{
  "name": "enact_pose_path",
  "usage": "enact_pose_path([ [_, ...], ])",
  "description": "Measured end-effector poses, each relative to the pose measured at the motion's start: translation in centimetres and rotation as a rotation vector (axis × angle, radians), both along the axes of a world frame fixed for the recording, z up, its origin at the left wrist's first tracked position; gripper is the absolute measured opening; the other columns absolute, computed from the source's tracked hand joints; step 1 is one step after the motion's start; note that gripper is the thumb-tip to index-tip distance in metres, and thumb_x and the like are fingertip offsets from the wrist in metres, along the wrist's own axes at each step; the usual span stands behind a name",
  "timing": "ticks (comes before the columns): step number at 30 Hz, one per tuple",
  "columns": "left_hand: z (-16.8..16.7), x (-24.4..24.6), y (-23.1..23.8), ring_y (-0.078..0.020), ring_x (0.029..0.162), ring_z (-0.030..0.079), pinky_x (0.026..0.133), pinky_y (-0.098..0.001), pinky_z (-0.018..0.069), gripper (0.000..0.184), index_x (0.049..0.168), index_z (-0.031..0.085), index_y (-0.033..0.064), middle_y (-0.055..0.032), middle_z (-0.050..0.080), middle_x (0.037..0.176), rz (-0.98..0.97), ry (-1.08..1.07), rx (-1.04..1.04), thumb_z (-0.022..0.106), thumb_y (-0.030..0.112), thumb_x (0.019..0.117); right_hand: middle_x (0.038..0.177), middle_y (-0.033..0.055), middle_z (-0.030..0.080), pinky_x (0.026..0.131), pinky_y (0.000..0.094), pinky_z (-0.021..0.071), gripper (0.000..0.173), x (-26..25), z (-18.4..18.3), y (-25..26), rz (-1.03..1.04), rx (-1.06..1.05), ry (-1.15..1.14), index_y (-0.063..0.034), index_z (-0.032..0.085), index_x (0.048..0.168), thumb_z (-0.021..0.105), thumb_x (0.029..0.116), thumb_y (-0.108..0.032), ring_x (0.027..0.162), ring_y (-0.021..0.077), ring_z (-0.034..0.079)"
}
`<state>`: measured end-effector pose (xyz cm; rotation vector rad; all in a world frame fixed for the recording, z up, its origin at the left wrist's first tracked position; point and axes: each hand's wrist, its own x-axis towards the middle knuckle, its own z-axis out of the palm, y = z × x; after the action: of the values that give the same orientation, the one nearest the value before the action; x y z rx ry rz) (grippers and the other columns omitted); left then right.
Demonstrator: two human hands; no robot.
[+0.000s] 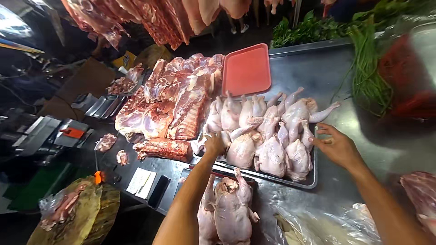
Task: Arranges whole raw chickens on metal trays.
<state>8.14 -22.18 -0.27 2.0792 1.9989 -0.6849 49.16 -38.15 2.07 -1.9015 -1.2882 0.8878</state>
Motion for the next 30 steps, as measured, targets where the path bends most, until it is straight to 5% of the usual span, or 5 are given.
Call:
enact_pose_path([
  [5,-0.8,0.1,1.8,-0.052,0.126,0.053,0.082,-0.0682,0.0528,0.085,0.149,0.048,0.0127,-0.028,0.047,0.147,-0.179,-0.005,0.086,0.084,0.033,0.0745,0.129,0.0161,0.066,0.075,0.0457,0.0608,0.057,0.2,-1.4,-2.7,-0.045,0.013,0.126,-0.0109,0.056,0.144,0.074,0.0951,-0.033,0.086,0.0255,0.072],
  [13,8.2,-7.2,6.6,-0.0492,0.102,0.067,0.087,-0.0738,0.0493,0.044,0.116,0.068,-0.0002,-0.0287,0.07,0.104,0.063,-0.391,0.204,0.08,0.024,0.0812,0.113,0.012,0.071,0.066,0.0315,0.0601,0.04,3.3,-3.1,-8.2,-0.186,0.002,0.338,-0.0033,0.059,0.136,0.066,0.0989,-0.016,0.081,0.0159,0.071],
  [18,15.1,-7.9,7.1,-0.0219,0.082,0.069,0.075,-0.046,0.0576,0.044,0.118,0.066,0.003,-0.0128,0.072,0.094,0.048,-0.72,-0.104,0.072,-0.007,0.075,0.107,0.0085,0.072,0.062,0.0246,0.0581,0.038,4.8,-4.2,-10.3,-0.229,-0.012,0.375,-0.0041,0.06,0.134,0.064,0.0988,-0.018,0.076,0.0112,0.07],
  [24,15.6,-9.3,10.8,-0.0335,0.126,0.061,0.1,-0.0484,0.0548,0.079,0.159,0.03,0.0064,-0.0211,0.049,0.152,0.274,-0.978,0.239,0.073,0.009,0.0922,0.106,0.0098,0.072,0.065,0.0274,0.0581,0.037,3.3,-3.5,-9.7,-0.169,-0.098,0.338,-0.0049,0.061,0.134,0.066,0.0993,-0.016,0.078,0.0128,0.07],
  [30,19.3,-8.8,2.1,-0.0195,0.111,0.068,0.093,-0.0381,0.0574,0.054,0.149,0.044,0.0036,-0.0132,0.063,0.137,0.195,-1.077,0.193,0.064,0.015,0.1012,0.108,0.0097,0.071,0.066,0.0238,0.0577,0.039,2.0,-2.9,-9.9,0.009,-0.11,0.294,-0.0024,0.058,0.136,0.063,0.1001,-0.018,0.078,0.0084,0.068],
])
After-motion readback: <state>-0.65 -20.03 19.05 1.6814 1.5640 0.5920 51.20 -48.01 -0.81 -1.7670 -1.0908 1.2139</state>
